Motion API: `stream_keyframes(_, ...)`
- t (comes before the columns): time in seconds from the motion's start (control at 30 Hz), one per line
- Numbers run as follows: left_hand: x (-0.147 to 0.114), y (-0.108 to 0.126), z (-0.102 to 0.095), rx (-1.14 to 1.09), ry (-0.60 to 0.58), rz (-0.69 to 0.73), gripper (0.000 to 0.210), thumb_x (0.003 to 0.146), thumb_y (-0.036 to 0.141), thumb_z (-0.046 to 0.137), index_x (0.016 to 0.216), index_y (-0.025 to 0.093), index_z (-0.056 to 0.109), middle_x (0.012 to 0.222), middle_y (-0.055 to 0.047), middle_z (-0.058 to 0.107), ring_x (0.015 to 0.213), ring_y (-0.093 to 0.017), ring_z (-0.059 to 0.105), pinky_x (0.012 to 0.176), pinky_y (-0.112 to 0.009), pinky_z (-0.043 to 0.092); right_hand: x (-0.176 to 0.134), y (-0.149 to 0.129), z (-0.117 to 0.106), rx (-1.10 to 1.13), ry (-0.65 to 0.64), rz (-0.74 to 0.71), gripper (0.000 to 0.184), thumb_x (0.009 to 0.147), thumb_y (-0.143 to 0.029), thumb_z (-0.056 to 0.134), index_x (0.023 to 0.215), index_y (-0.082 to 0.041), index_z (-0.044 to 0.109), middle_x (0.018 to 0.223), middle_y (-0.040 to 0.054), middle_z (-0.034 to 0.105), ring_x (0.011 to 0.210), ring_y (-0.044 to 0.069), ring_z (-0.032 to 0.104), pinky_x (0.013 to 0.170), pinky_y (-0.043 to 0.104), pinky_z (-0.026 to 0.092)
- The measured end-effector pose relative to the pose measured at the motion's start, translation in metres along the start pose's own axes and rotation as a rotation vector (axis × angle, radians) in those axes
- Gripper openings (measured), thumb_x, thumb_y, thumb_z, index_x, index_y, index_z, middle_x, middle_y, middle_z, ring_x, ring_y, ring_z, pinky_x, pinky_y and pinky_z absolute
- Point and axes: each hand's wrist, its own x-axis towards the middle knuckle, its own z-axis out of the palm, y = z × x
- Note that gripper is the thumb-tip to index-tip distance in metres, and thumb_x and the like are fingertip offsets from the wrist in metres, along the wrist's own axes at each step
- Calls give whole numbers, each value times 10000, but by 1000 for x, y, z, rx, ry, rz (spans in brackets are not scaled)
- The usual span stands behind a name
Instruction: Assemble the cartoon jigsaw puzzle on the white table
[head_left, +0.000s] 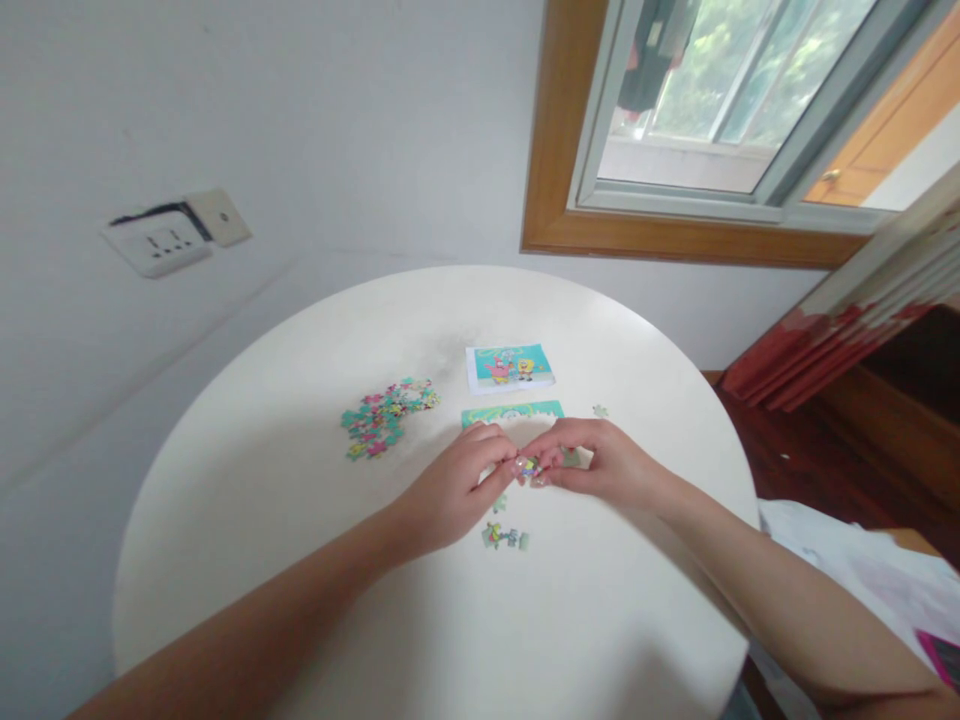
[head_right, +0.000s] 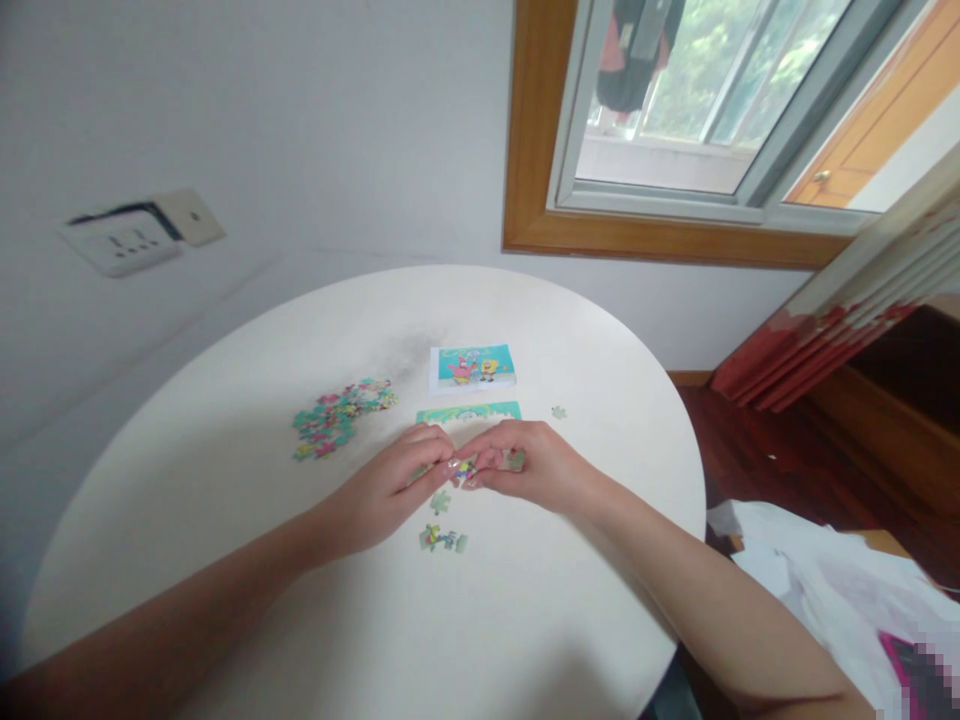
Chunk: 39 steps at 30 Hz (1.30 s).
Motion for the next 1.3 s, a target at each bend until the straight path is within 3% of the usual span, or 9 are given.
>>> stream_keyframes(0.23,0,0,3,-60,23,-5,279,945,281,420,727,172,556,744,-11,536,781,-154,511,749,-267,396,0,0,-5,-97,-16,-101,220,805,-292,689,1003,-203,728,828,40,715,761,141,631,746,271,508)
stream_keyframes(0.47,1,-5,5,-59,46,-28,296,944,288,448,718,172,599,744,-13,569,779,-149,529,734,-258,405,0,2,-4,-179,29,-141,147,784,-249,708,912,-180,726,762,29,692,710,130,615,684,244,493)
stream_keyframes(0.63,0,-9,0,118,57,52,248,956,249,432,902,181,664,849,-39,599,876,-180,523,818,-308,401,4,8,-12,-402,45,-171,130,793,-300,713,872,-197,707,754,12,703,716,134,621,767,290,452)
stream_keyframes(0.73,-2,-10,0,289,16,98,236,933,193,450,1048,210,656,933,-53,597,946,-211,497,857,-354,389,5,12,-22,-548,30,-152,137,786,-320,724,860,-206,704,799,21,714,802,163,621,805,313,424)
stream_keyframes(0.87,-5,-11,4,414,-62,132,270,904,138,477,1100,231,637,1040,-55,601,1004,-225,480,880,-375,385,5,20,-30,-659,-26,-126,182,751,-352,755,864,-216,713,850,41,692,860,187,588,796,315,403)
stream_keyframes(1.3,-9,-15,12,528,-174,226,412,827,49,545,1191,238,587,1192,-37,616,1085,-243,463,899,-393,345,5,29,-24,-748,-55,-49,223,695,-431,783,827,-260,729,904,38,617,897,201,513,779,322,349)
